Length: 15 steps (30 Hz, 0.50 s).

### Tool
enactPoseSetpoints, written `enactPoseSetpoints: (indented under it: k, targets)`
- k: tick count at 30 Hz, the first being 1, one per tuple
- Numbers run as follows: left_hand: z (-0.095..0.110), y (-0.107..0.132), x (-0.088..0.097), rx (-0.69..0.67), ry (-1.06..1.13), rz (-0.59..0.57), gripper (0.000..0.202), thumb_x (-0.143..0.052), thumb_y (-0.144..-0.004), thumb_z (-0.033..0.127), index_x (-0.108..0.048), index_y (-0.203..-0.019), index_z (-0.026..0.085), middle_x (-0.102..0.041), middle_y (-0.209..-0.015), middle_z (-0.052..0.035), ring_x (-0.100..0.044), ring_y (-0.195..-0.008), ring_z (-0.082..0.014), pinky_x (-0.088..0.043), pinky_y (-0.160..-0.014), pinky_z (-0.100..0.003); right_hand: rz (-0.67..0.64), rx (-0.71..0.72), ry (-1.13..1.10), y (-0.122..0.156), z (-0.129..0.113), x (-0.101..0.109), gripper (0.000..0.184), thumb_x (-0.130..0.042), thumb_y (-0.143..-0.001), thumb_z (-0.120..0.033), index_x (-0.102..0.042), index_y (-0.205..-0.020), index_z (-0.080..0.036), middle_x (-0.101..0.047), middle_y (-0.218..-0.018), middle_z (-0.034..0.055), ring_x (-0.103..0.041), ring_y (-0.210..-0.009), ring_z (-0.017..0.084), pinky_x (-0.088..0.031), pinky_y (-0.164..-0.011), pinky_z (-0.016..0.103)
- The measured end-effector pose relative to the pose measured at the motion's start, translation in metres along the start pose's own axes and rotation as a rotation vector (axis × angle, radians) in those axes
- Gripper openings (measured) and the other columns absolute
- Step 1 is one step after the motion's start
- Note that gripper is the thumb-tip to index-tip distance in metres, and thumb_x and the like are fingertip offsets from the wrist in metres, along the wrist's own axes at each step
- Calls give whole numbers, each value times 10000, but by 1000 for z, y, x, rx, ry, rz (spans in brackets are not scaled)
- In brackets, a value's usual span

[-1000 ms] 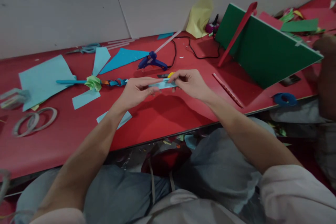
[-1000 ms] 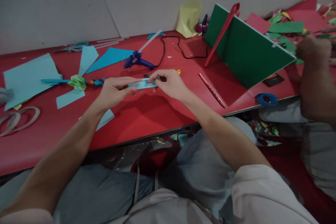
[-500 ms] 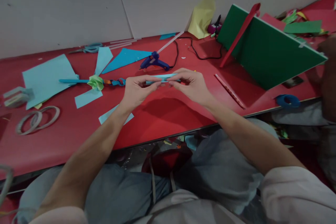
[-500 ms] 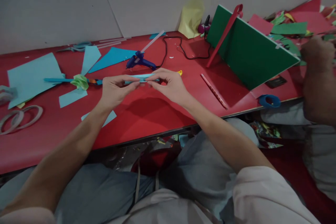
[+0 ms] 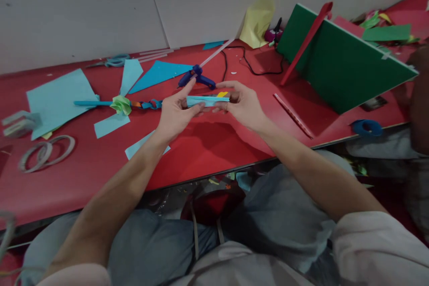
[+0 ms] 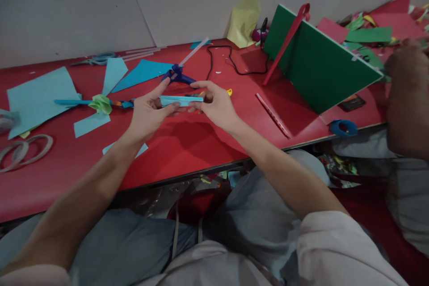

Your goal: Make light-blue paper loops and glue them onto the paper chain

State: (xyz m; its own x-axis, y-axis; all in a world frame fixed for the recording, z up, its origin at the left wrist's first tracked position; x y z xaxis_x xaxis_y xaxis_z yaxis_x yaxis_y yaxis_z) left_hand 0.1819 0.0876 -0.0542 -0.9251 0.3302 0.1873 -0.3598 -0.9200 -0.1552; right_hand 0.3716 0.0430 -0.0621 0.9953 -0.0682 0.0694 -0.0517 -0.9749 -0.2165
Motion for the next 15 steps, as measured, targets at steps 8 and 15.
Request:
enactPoseSetpoints:
  k: [8, 15]
  targets:
    - [-12, 0, -4, 136, 73, -56, 723, -911, -773, 314, -690, -1452, 197, -851, -955, -63, -840, -882, -259, -707, -763, -327, -100, -154, -70, 0, 12, -8, 412, -903, -795, -416, -810, -1123, -185, -834, -892, 66, -811, -765, 191, -653, -637, 266]
    - [-15, 2, -2, 176, 124, -105, 562, -947, -736, 377, -810, -1247, 190, -854, -1010, -90, -841, -883, -248, -699, -773, -300, -163, -117, -43, 2, 4, -7, 349, -838, -865, -402, -811, -1124, -169, -835, -923, 68, -805, -731, 167, -642, -611, 240]
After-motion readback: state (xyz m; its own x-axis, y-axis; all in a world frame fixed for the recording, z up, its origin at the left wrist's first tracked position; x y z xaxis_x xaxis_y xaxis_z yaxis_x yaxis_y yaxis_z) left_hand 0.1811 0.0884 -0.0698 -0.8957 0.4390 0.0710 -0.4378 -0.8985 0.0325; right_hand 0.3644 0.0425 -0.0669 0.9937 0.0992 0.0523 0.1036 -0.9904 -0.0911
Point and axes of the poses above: each hand's wrist, its own y-axis away from the middle knuckle, its own x-axis out of the back of the hand, z = x × y, the point moved 6 cm from there along -y, towards the middle knuckle
